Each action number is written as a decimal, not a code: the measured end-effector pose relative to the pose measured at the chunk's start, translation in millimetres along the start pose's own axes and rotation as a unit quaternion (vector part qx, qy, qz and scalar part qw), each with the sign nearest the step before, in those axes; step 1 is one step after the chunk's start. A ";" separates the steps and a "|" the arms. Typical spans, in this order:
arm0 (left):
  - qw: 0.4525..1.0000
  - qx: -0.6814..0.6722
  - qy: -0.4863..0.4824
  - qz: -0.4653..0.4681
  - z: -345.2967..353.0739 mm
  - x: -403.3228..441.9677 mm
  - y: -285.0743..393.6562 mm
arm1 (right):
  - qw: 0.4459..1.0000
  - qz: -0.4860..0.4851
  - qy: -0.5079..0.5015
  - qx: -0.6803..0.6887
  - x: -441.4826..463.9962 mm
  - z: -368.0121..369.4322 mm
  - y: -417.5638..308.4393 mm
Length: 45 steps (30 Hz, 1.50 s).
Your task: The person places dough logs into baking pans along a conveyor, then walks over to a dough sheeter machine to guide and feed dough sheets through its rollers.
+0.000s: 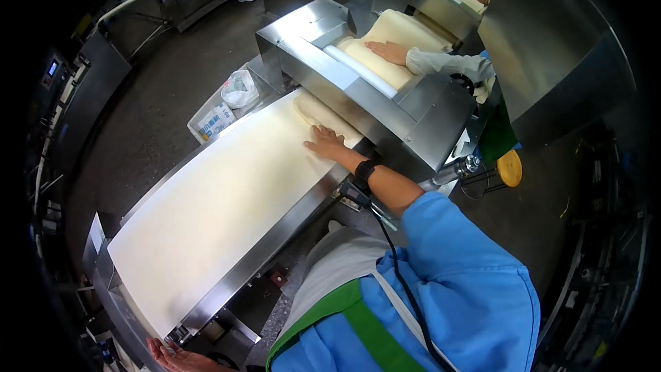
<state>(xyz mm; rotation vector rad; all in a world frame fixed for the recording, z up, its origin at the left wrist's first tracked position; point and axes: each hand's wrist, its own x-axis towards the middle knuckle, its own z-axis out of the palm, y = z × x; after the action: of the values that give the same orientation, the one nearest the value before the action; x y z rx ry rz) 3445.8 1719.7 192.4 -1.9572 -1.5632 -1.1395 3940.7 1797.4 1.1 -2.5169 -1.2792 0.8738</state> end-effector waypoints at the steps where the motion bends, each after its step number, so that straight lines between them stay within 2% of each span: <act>1: 1.000 0.000 0.000 0.000 1.5 0.2 -0.9 | 1.000 -0.004 -0.003 0.002 -0.5 -0.7 -0.6; 19: 1.000 -0.028 -0.012 0.002 12.1 8.9 11.4 | 0.994 -0.080 -0.007 0.068 0.8 -4.2 -6.4; 25: 0.999 -0.049 -0.015 -0.017 10.7 9.1 15.8 | 0.991 -0.110 -0.014 0.077 -2.2 -1.4 -11.7; 28: 0.996 -0.072 -0.021 -0.057 10.8 7.2 18.8 | 0.989 -0.122 -0.016 0.081 -2.8 2.3 -15.2; 30: 0.981 -0.141 -0.007 -0.132 12.7 4.4 19.4 | 0.988 -0.130 -0.010 0.080 -0.2 6.3 -14.6; 33: 0.993 -0.085 -0.018 -0.077 13.1 6.4 14.7 | 0.987 -0.143 -0.017 0.074 1.7 13.1 -17.5; 37: 0.989 -0.102 0.000 -0.104 15.5 5.8 13.8 | 0.985 -0.158 -0.010 0.071 -5.6 15.4 -22.4; 38: 0.994 -0.079 0.005 -0.071 15.9 6.4 12.1 | 0.983 -0.164 -0.014 0.076 -6.3 16.1 -23.8; 45: 0.985 -0.113 0.001 -0.133 18.5 -1.2 -1.0 | 0.975 -0.208 -0.008 0.080 -26.2 18.9 -31.1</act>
<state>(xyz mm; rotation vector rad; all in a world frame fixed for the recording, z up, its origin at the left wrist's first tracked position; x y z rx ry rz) 3451.4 1732.6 180.3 -1.9225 -1.8040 -1.4841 3896.8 1794.0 9.6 -2.0137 -1.5899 0.8574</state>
